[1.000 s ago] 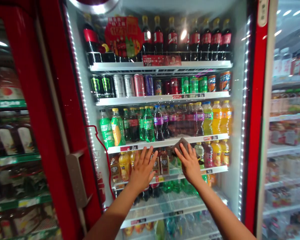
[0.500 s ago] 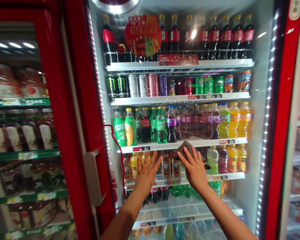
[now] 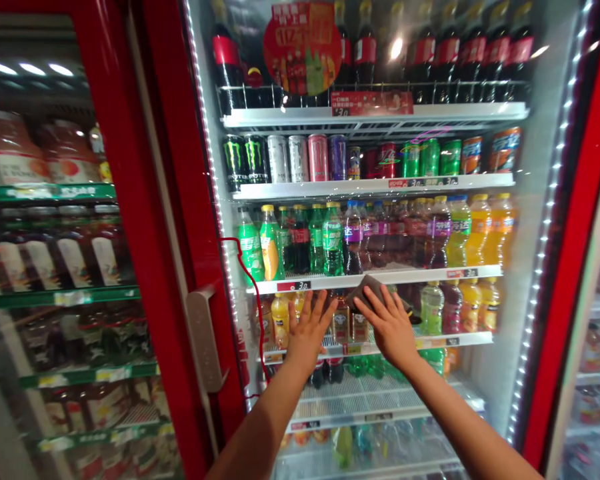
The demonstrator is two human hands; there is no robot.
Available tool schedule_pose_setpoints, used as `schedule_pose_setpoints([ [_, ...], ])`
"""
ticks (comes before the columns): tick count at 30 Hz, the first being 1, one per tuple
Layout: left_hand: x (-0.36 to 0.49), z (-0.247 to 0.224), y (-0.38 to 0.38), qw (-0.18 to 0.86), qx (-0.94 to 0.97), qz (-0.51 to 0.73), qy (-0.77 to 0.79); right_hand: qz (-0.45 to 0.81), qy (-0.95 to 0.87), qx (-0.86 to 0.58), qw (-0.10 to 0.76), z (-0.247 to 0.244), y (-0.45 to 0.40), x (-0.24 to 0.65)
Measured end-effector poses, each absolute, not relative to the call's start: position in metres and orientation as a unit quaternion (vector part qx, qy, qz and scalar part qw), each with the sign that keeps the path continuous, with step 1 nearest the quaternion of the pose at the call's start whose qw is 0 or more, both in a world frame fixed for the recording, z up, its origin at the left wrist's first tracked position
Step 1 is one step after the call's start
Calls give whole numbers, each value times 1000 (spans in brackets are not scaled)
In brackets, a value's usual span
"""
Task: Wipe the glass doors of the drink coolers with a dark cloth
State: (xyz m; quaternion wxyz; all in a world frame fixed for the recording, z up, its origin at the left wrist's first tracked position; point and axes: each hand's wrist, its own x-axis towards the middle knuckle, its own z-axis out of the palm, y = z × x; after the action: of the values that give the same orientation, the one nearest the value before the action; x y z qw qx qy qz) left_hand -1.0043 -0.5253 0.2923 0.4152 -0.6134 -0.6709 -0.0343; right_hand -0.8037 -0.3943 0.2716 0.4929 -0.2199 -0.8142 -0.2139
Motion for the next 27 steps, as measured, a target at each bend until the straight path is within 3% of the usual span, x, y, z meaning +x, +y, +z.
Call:
schedule_pose_setpoints([
  [7, -1002, 294, -527, 408, -619, -37, -670, -174, -749, -299, 565, 313, -398, -838],
  [12, -1010, 300, -545, 407, -651, -35, -640, -180, -814, -230, 503, 286, -413, -832],
  [19, -1059, 304, -595, 449, -653, -48, -608, -102, -745, -293, 590, 298, -417, -852],
  [27, -1110, 321, -647, 482, -653, -30, -583, -159, -820, -219, 504, 273, -457, -880],
])
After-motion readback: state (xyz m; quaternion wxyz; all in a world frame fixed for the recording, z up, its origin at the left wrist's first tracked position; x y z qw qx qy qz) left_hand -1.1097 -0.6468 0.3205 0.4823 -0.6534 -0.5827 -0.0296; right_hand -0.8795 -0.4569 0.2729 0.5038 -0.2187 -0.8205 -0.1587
